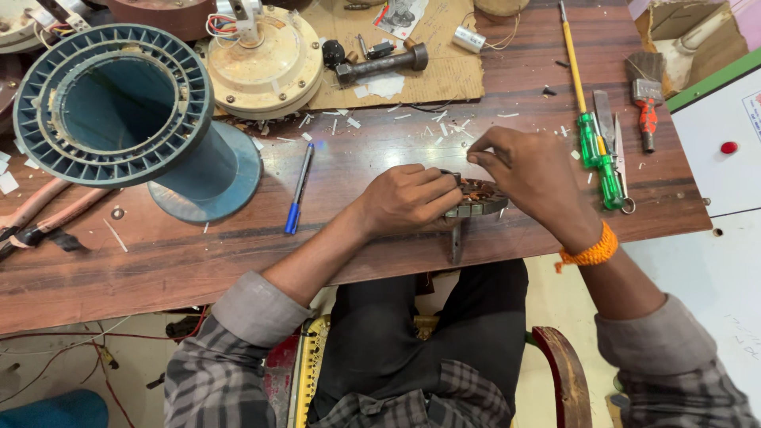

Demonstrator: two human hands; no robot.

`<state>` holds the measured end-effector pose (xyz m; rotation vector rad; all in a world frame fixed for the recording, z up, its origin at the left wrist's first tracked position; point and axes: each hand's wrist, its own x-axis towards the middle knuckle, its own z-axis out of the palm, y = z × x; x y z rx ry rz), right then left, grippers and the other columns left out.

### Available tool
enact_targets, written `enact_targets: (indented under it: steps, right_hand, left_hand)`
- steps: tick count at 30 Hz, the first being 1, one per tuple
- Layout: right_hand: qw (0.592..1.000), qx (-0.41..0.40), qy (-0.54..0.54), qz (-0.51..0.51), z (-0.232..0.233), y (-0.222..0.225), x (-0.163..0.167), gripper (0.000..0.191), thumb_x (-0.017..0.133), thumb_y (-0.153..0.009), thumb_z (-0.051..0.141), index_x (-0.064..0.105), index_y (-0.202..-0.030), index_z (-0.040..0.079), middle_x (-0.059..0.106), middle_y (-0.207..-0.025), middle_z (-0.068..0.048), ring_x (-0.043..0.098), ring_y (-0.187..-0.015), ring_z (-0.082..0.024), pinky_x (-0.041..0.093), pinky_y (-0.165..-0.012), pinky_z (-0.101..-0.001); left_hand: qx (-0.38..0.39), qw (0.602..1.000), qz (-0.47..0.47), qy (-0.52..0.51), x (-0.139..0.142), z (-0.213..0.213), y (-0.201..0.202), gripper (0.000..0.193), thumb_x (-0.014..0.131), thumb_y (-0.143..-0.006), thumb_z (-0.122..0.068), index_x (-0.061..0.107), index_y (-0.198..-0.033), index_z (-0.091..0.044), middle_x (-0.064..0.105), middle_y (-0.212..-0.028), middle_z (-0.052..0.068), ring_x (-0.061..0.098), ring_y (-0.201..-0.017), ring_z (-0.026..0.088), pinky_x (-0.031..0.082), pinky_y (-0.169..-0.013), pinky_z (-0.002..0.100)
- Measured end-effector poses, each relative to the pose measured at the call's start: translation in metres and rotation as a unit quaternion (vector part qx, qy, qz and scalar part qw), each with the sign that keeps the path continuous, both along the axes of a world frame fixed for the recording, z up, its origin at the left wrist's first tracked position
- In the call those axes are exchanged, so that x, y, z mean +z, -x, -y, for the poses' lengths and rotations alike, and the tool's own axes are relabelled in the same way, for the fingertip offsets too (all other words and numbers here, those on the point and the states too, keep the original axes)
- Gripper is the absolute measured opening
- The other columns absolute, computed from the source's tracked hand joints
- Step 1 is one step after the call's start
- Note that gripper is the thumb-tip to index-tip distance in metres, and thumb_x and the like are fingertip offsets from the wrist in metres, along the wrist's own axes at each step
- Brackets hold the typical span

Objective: The person sits at a workbench and winds copper wire coils into the slots of a fan motor stator, pressing each coil down by hand and using a small screwdriver to seat the windings. They rotate the stator as they work around its slots, fitting the wire into place slot by slot.

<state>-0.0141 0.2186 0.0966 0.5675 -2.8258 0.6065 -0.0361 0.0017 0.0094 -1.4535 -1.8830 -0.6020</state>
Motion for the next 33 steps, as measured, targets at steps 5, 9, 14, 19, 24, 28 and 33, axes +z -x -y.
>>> enact_targets:
  steps: [5, 9, 14, 19, 24, 28, 33]
  right_hand:
    - [0.996, 0.051, -0.067, 0.025, 0.011, 0.015, -0.001, 0.015, 0.077, -0.092, 0.024, 0.075, -0.096, 0.010, 0.070, -0.069, -0.014, 0.069, -0.060, -0.031, 0.050, -0.055, -0.0417]
    - [0.994, 0.085, -0.072, -0.014, 0.010, 0.015, -0.001, 0.016, 0.077, -0.092, 0.024, 0.074, -0.098, 0.009, 0.071, -0.074, -0.015, 0.068, -0.064, -0.035, 0.050, -0.056, -0.0441]
    - [0.995, 0.064, -0.061, -0.037, 0.007, 0.010, -0.005, 0.020, 0.079, -0.094, 0.025, 0.070, -0.094, 0.007, 0.068, -0.072, -0.014, 0.067, -0.063, -0.033, 0.050, -0.058, -0.0431]
    - [0.996, 0.051, -0.053, -0.045, 0.005, 0.003, 0.001, 0.015, 0.079, -0.092, 0.022, 0.073, -0.094, 0.008, 0.068, -0.070, -0.012, 0.068, -0.062, -0.030, 0.050, -0.055, -0.0403]
    - [0.994, -0.039, -0.043, 0.096, 0.000, -0.027, 0.012, 0.017, 0.082, -0.087, 0.024, 0.076, -0.093, 0.010, 0.060, -0.053, -0.013, 0.058, -0.049, -0.026, 0.045, -0.047, -0.0402]
    - [0.998, 0.039, 0.016, 0.052, 0.003, -0.056, 0.008, 0.016, 0.081, -0.085, 0.018, 0.073, -0.092, 0.007, 0.067, -0.066, -0.011, 0.063, -0.049, -0.022, 0.046, -0.047, -0.0358]
    - [0.998, 0.046, 0.022, -0.026, 0.015, -0.080, 0.001, 0.010, 0.080, -0.088, 0.013, 0.072, -0.091, 0.007, 0.068, -0.068, -0.011, 0.064, -0.054, -0.023, 0.047, -0.051, -0.0352]
  left_hand:
    - [-0.047, 0.990, 0.130, -0.004, -0.004, 0.004, 0.003, 0.048, 0.084, -0.085, -0.051, 0.062, -0.084, -0.008, 0.063, -0.082, 0.006, 0.066, -0.073, 0.024, 0.053, -0.061, 0.038]
    - [0.007, 0.905, 0.393, -0.163, -0.010, -0.003, 0.002, 0.031, 0.079, -0.092, -0.039, 0.069, -0.097, -0.010, 0.069, -0.090, 0.002, 0.069, -0.078, 0.020, 0.055, -0.070, 0.034]
    - [0.019, 0.751, 0.599, -0.277, -0.020, -0.033, -0.001, 0.047, 0.085, -0.080, -0.032, 0.065, -0.116, -0.008, 0.071, -0.097, 0.003, 0.069, -0.089, 0.016, 0.056, -0.080, 0.030]
    - [-0.052, 0.744, 0.642, -0.178, -0.023, -0.036, 0.011, 0.028, 0.082, -0.082, -0.021, 0.077, -0.106, -0.007, 0.067, -0.110, 0.009, 0.067, -0.105, 0.019, 0.054, -0.094, 0.034]
    - [-0.173, 0.809, 0.555, -0.087, -0.011, -0.013, 0.025, 0.020, 0.078, -0.087, -0.014, 0.080, -0.107, -0.014, 0.075, -0.113, 0.005, 0.072, -0.106, 0.020, 0.057, -0.094, 0.034]
    - [-0.110, 0.875, 0.471, -0.023, 0.001, -0.002, 0.024, 0.022, 0.079, -0.086, -0.015, 0.080, -0.108, -0.018, 0.078, -0.109, 0.001, 0.075, -0.095, 0.022, 0.058, -0.080, 0.035]
    - [-0.126, 0.909, 0.395, -0.035, 0.007, 0.002, 0.023, 0.030, 0.076, -0.083, -0.007, 0.079, -0.111, -0.017, 0.078, -0.109, 0.002, 0.075, -0.096, 0.024, 0.058, -0.080, 0.035]
